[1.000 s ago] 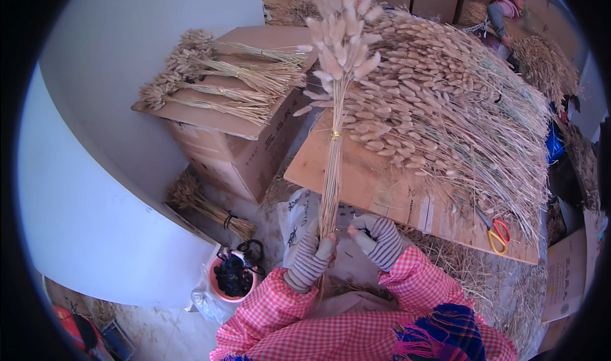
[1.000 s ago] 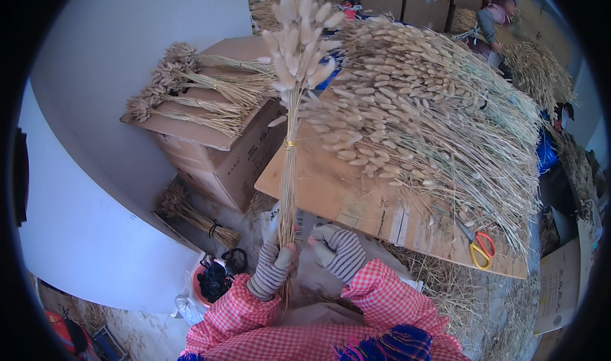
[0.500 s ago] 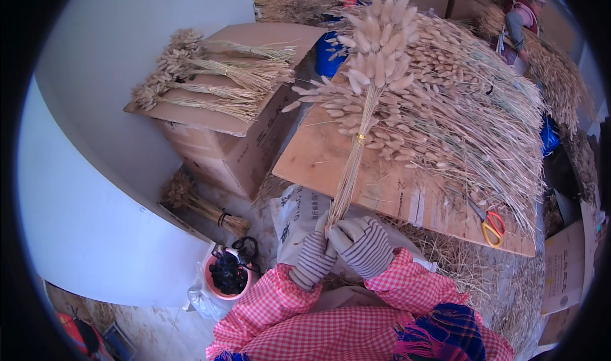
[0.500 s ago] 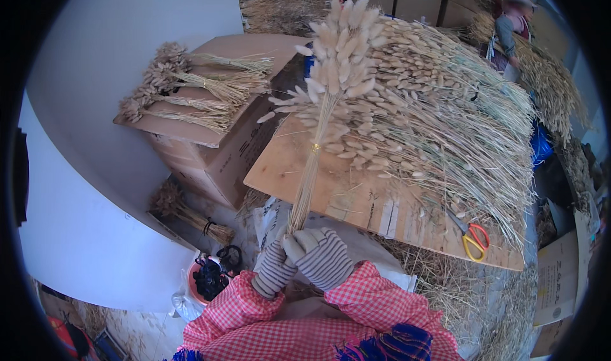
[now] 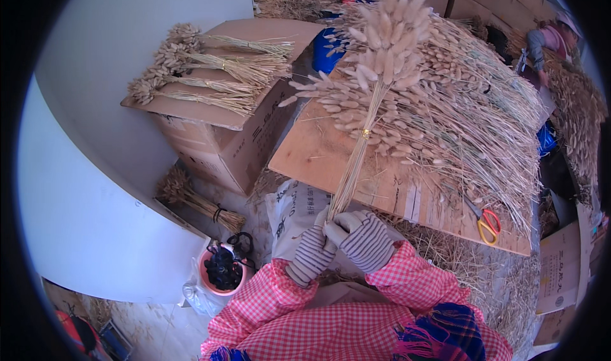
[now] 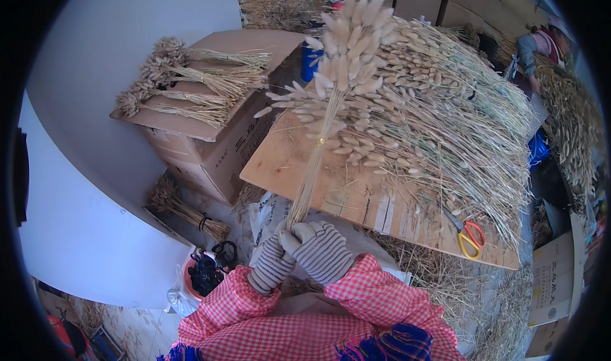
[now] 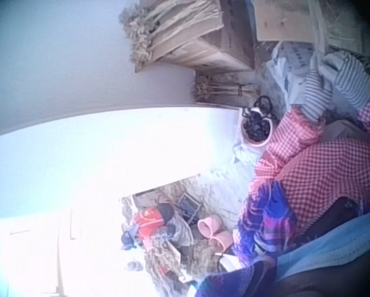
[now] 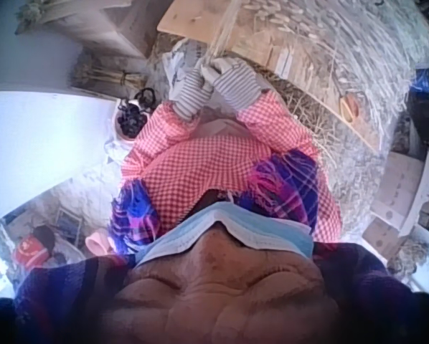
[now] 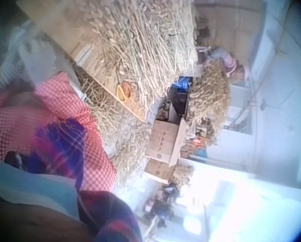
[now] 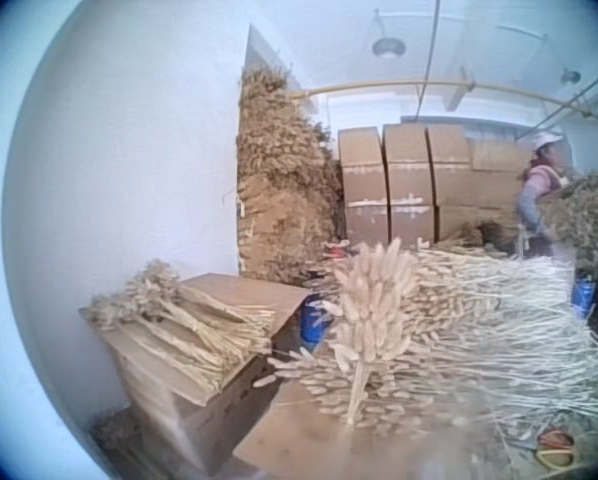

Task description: The person gathers dried grain stalks from a table, aligns them into a neat bundle, and secures the bundle with a rubber band. The person then places the finished bundle into a cardboard box and repeats the process with additional stalks.

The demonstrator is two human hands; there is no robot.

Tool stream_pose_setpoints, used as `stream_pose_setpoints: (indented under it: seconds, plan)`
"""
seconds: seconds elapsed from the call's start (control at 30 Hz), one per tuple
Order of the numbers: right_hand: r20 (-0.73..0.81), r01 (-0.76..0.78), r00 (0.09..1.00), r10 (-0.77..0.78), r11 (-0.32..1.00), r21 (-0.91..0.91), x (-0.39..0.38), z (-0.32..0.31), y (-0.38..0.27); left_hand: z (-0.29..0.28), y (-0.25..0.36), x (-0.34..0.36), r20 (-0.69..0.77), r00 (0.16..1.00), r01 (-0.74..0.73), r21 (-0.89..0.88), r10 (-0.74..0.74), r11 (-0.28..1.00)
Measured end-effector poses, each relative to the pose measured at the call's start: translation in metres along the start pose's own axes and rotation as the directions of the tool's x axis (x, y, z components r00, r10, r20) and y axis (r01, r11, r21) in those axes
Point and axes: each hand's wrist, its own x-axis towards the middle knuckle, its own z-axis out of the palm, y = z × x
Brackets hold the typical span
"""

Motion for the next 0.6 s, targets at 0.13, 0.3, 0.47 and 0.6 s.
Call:
stream_pose_setpoints:
  seconds: [0.13,0.3,0.47,0.6]
  plan:
    - [-0.027,-0.039,0.999,0.041,0.997,0.06,0.003,0.005,0.001,0.003,0.0,0.0,-0.015,0.999,-0.04,0.021,0.04,0.999]
    - [-0.054,-0.128,0.987,0.149,0.95,0.285,0.002,0.008,0.007,0.001,0.003,0.0,-0.041,0.994,0.103,-0.013,-0.103,0.995]
    - [-0.096,-0.1,0.983,0.156,0.898,0.428,-0.005,0.007,0.012,-0.004,0.009,-0.003,0.038,0.968,0.25,-0.198,-0.247,0.948]
    - [-0.203,-0.098,0.956,0.213,0.88,0.464,-0.008,0.007,0.009,-0.006,0.016,-0.001,0.049,0.968,0.25,-0.209,-0.245,0.945]
